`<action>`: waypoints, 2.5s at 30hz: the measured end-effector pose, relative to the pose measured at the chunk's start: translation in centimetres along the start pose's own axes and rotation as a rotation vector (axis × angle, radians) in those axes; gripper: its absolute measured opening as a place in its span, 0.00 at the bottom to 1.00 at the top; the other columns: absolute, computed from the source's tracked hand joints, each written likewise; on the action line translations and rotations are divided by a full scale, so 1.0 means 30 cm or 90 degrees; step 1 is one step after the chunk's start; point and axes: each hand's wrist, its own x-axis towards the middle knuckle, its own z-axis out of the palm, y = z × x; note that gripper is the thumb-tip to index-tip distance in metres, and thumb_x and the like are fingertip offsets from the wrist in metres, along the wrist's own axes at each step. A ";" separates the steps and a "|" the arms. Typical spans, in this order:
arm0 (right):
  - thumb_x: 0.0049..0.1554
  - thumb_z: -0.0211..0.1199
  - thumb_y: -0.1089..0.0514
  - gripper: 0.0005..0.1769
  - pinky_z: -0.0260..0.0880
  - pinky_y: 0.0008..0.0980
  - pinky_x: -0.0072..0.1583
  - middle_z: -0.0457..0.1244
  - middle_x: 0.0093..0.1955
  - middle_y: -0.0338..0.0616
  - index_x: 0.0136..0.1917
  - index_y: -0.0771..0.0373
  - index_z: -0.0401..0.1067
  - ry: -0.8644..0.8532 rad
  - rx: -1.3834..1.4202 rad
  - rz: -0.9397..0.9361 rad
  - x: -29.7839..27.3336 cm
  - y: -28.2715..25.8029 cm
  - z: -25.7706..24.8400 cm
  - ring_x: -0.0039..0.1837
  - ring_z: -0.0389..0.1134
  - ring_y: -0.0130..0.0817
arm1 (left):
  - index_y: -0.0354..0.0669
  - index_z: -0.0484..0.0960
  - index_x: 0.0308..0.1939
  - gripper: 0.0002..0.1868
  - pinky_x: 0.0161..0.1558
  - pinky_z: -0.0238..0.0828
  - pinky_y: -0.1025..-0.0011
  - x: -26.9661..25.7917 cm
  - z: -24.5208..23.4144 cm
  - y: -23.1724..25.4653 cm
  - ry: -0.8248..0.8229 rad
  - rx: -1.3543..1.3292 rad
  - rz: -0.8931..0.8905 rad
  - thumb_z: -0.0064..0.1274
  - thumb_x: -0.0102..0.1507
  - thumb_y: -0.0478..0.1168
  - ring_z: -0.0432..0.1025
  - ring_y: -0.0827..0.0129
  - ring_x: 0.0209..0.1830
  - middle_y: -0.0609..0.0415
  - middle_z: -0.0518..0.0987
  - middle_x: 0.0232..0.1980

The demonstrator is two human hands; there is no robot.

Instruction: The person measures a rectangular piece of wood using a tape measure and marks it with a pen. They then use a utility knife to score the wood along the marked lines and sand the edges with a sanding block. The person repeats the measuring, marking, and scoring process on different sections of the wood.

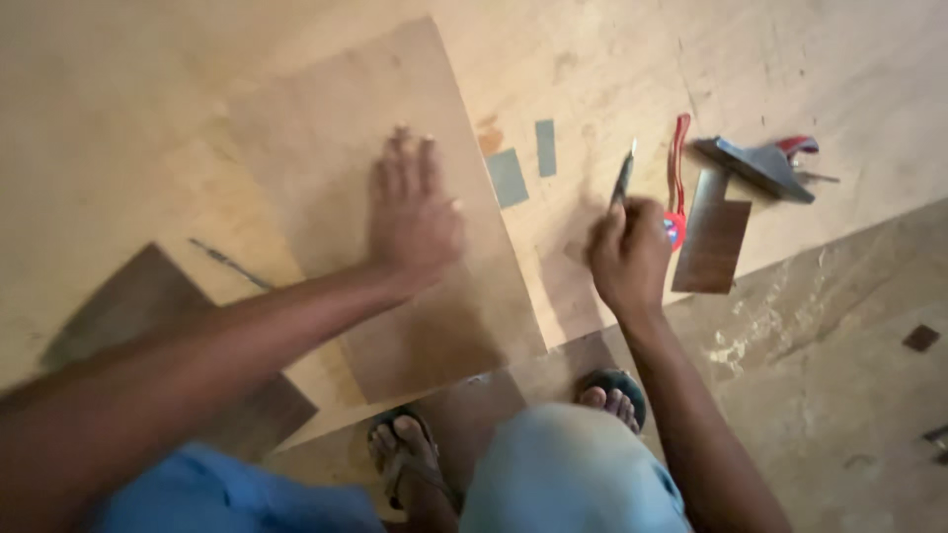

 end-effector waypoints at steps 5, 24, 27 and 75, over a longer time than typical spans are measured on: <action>0.70 0.45 0.59 0.09 0.58 0.30 0.29 0.59 0.28 0.36 0.50 0.67 0.61 -0.004 0.312 0.236 -0.115 -0.062 -0.049 0.26 0.58 0.24 | 0.21 0.49 0.77 0.40 0.80 0.32 0.48 0.060 0.136 0.122 0.143 -0.042 -0.144 0.41 0.67 0.45 0.39 0.41 0.85 0.29 0.46 0.83; 0.56 0.55 0.67 0.41 0.71 0.49 0.42 0.69 0.48 0.57 0.82 0.52 0.54 -0.283 -0.111 -0.116 -0.044 -0.033 0.206 0.39 0.70 0.55 | 0.26 0.51 0.79 0.37 0.84 0.35 0.45 0.081 0.217 0.136 0.219 -0.074 -0.211 0.36 0.68 0.41 0.44 0.42 0.86 0.34 0.50 0.84; 0.59 0.57 0.64 0.40 0.71 0.49 0.42 0.68 0.41 0.57 0.82 0.50 0.53 -0.309 -0.140 -0.083 -0.018 -0.008 0.233 0.38 0.70 0.55 | 0.27 0.51 0.80 0.36 0.84 0.36 0.44 0.079 0.224 0.130 0.217 -0.080 -0.211 0.35 0.70 0.41 0.44 0.41 0.87 0.34 0.50 0.84; 0.58 0.51 0.71 0.40 0.74 0.44 0.49 0.67 0.38 0.54 0.82 0.57 0.55 -0.338 -0.004 -0.143 0.027 -0.025 0.213 0.41 0.72 0.51 | 0.30 0.49 0.81 0.36 0.85 0.32 0.43 0.101 0.226 0.119 0.229 -0.133 -0.223 0.35 0.70 0.42 0.41 0.41 0.88 0.35 0.47 0.85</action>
